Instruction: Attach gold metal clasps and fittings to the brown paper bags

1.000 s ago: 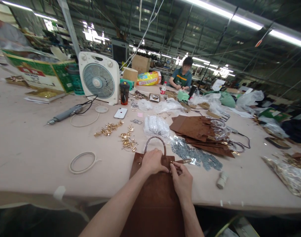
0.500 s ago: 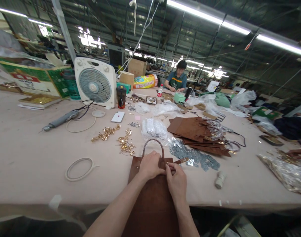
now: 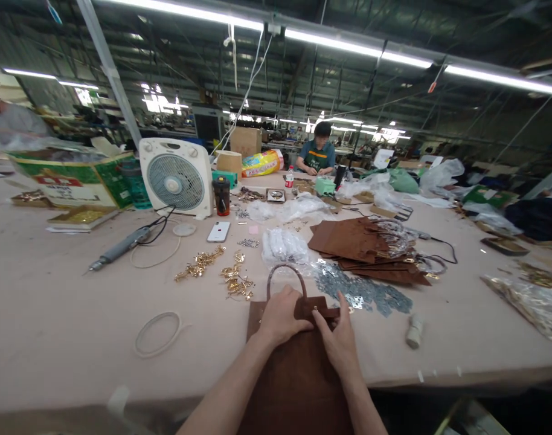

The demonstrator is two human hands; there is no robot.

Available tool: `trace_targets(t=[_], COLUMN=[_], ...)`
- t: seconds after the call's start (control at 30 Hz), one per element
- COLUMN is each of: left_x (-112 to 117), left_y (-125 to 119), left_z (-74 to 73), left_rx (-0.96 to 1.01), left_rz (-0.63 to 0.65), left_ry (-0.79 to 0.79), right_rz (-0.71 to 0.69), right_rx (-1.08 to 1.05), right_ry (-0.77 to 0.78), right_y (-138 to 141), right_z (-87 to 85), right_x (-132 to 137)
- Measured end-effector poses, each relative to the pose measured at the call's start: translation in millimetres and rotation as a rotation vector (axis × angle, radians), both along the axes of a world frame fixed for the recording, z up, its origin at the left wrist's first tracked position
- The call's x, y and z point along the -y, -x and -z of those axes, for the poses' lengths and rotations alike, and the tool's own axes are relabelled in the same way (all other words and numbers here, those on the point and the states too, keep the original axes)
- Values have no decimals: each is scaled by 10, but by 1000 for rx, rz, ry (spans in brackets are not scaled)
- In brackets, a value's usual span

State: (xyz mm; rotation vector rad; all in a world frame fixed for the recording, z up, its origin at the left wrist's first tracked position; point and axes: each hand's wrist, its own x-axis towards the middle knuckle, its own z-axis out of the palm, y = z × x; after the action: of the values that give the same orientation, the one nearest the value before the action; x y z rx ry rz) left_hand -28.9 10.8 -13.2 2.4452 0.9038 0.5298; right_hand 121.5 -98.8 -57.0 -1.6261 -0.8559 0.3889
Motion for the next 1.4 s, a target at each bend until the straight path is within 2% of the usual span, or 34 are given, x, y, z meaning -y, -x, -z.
trace_targets(t=[0.17, 0.27, 0.37, 0.43, 0.53, 0.63, 0.7, 0.9, 1.13, 1.33, 1.4], left_x=[1, -24, -38, -19, 38, 68, 63, 61, 95, 102, 118], left_y=[307, 565, 767, 840, 869, 856, 853, 857, 805, 764, 724], left_z=[-188, -214, -106, 8, 158, 234, 253, 220, 126, 124, 124], left_rx=[134, 200, 295, 397, 556, 636, 662, 695, 718, 783, 827], left_rz=[195, 167, 116, 46, -186, -447, -503, -354, -190, -195, -242], left_ry=[-66, -125, -64, 12, 138, 180, 203, 486, 608, 695, 766], right_rz=[41, 42, 37, 27, 31, 34, 32, 7, -20, -12, -3], right_rx=[26, -1, -23, -52, -65, -87, -107, -172, -216, -162, -137], right_ry=[12, -5, -15, -9, 3, -15, -26, -56, -105, -88, -81], right_y=[-30, -59, -76, -74, -60, -52, -54, -91, -115, -79, -77], right_z=[-78, -69, -55, -62, -97, -143, -167, -152, -116, -193, -196], right_x=[31, 36, 40, 47, 66, 97, 120, 157, 132, 96, 98])
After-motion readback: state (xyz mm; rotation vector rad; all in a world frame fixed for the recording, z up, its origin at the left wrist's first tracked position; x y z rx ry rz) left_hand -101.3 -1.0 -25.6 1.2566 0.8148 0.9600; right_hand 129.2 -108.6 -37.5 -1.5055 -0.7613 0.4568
